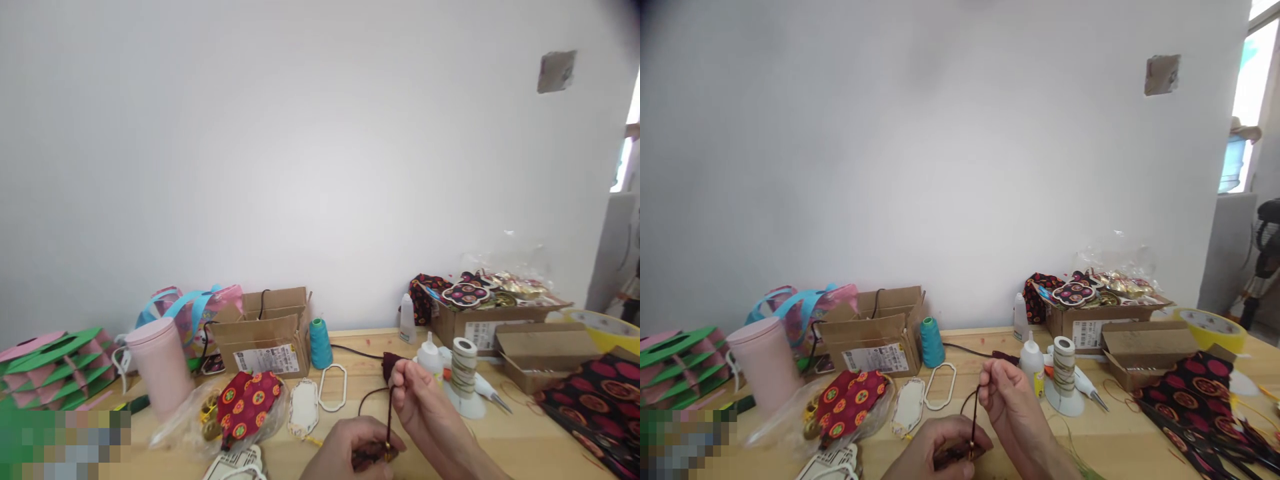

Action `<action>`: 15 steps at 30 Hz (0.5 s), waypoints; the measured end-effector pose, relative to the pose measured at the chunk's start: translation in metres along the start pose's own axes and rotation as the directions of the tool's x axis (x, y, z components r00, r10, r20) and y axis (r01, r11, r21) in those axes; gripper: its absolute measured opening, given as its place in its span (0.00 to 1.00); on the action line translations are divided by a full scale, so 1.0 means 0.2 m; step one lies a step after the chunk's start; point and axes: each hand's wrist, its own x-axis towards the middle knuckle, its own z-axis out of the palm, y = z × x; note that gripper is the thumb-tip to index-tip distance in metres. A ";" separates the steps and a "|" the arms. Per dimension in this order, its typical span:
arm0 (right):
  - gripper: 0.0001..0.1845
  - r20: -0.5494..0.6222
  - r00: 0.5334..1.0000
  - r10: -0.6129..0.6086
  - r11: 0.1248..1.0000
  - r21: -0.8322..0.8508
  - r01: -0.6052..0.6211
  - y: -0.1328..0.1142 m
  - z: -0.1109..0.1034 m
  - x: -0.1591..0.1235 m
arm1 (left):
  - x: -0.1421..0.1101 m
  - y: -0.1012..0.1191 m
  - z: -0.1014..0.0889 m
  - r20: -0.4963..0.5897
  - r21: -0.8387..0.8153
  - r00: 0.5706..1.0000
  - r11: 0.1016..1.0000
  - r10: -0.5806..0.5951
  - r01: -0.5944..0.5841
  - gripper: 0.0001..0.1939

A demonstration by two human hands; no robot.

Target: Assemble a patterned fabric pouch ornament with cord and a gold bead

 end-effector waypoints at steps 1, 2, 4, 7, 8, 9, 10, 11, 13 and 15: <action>0.09 -0.025 1.000 0.008 0.999 0.037 -0.007 -0.01 0.00 0.00 | 0.00 0.01 0.01 0.013 -0.023 0.999 0.999 -0.037 0.038 0.12; 0.10 -0.045 0.999 0.018 0.997 0.072 -0.015 -0.02 -0.01 0.01 | 0.00 0.02 0.02 0.020 -0.061 0.998 0.996 -0.057 0.058 0.11; 0.10 -0.076 0.997 0.032 0.991 0.134 -0.022 -0.02 -0.02 0.02 | -0.01 0.02 0.03 0.007 -0.164 0.998 0.984 -0.066 0.066 0.13; 0.11 -0.095 0.995 0.021 0.984 0.176 -0.004 -0.03 -0.04 0.04 | -0.01 0.01 0.03 -0.055 -0.250 0.997 0.967 -0.056 0.041 0.19; 0.11 -0.095 0.995 0.016 0.984 0.177 0.001 -0.03 -0.04 0.04 | -0.01 0.00 0.03 -0.085 -0.245 0.995 0.969 -0.058 0.035 0.21; 0.11 -0.096 0.995 0.015 0.984 0.176 0.002 -0.03 -0.04 0.04 | 0.00 0.00 0.03 -0.103 -0.235 0.992 0.971 -0.068 0.042 0.22; 0.11 -0.097 0.995 0.016 0.984 0.175 0.001 -0.03 -0.04 0.04 | 0.00 -0.01 0.03 -0.111 -0.228 0.990 0.972 -0.088 0.061 0.22; 0.12 -0.100 0.995 0.017 0.984 0.176 0.001 -0.03 -0.04 0.04 | 0.01 -0.01 0.03 -0.113 -0.219 0.988 0.972 -0.108 0.082 0.22; 0.12 -0.108 0.994 0.018 0.984 0.180 0.002 -0.03 -0.04 0.04 | 0.03 -0.01 0.03 -0.111 -0.180 0.985 0.978 -0.131 0.110 0.22; 0.12 -0.109 0.994 0.013 0.982 0.187 0.008 -0.04 -0.04 0.04 | 0.04 -0.01 0.02 -0.099 -0.101 0.988 0.989 -0.120 0.110 0.22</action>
